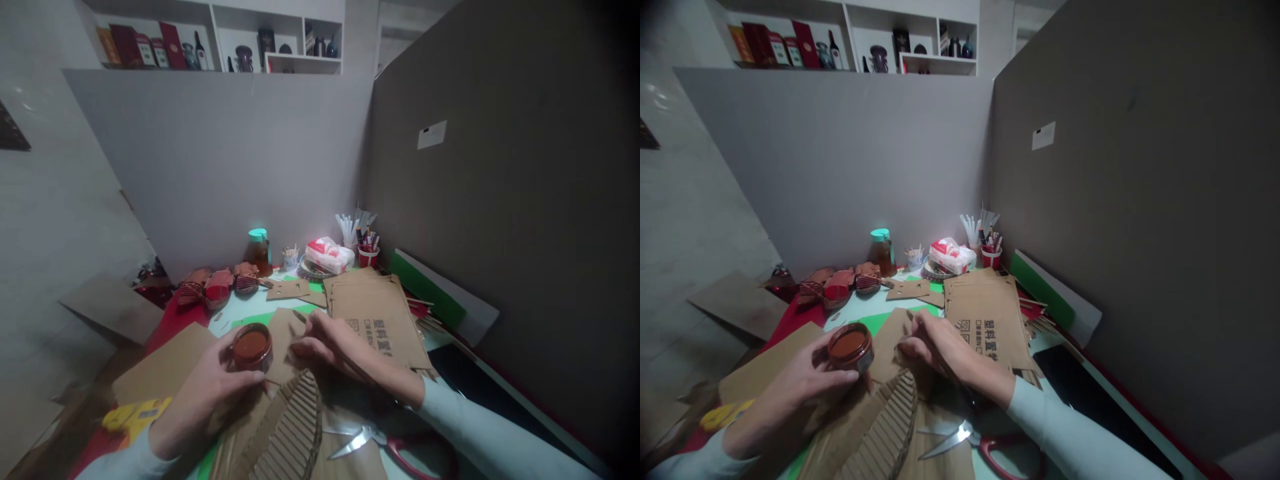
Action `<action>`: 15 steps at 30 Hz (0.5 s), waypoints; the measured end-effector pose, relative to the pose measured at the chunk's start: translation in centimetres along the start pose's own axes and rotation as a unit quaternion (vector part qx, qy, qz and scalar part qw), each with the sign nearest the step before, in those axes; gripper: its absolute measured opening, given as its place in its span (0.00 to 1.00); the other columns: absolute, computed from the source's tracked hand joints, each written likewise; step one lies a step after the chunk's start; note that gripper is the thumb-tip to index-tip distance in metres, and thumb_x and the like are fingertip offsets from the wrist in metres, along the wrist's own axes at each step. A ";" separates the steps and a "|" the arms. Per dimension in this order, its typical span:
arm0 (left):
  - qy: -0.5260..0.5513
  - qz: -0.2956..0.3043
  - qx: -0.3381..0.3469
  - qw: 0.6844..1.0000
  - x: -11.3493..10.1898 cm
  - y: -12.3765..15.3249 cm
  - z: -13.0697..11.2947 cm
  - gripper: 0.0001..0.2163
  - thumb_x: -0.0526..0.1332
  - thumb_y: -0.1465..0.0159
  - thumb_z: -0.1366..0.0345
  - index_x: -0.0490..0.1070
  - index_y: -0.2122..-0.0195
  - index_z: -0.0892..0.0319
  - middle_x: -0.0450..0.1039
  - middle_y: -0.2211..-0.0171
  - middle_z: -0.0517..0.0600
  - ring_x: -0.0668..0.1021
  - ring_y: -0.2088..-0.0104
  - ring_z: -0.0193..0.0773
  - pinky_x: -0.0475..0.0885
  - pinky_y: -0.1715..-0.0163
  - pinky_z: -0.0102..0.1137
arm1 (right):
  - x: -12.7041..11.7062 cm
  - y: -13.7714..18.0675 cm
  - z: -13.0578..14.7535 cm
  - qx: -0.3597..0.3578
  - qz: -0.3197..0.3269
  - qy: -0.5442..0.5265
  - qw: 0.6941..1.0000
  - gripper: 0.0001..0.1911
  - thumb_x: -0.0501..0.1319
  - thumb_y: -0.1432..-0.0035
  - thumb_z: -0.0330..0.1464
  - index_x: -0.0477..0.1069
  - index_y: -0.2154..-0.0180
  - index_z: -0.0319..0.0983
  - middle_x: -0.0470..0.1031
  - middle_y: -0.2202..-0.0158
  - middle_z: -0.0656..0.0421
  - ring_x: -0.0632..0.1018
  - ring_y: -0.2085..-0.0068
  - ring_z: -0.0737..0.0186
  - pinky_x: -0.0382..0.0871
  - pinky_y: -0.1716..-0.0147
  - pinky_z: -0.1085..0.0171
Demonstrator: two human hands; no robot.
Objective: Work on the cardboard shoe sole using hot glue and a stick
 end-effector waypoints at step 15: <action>-0.015 -0.027 -0.013 0.999 -0.4 -0.6 1.3 0.31 0.78 0.55 0.64 0.72 0.50 0.58 0.78 0.49 0.52 0.74 0.43 0.52 0.66 0.42 0.39 | -5.8 1.8 1.0 -0.012 -0.113 0.088 0.990 0.04 0.55 0.31 0.32 0.65 0.60 0.39 0.70 0.66 0.61 0.71 0.68 0.63 0.66 0.66 0.61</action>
Point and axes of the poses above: each hand's wrist, its own y-axis away from the middle knuckle, its own x-axis out of the palm, z = x × y, the point moved 10 cm from there along -y, towards the middle knuckle
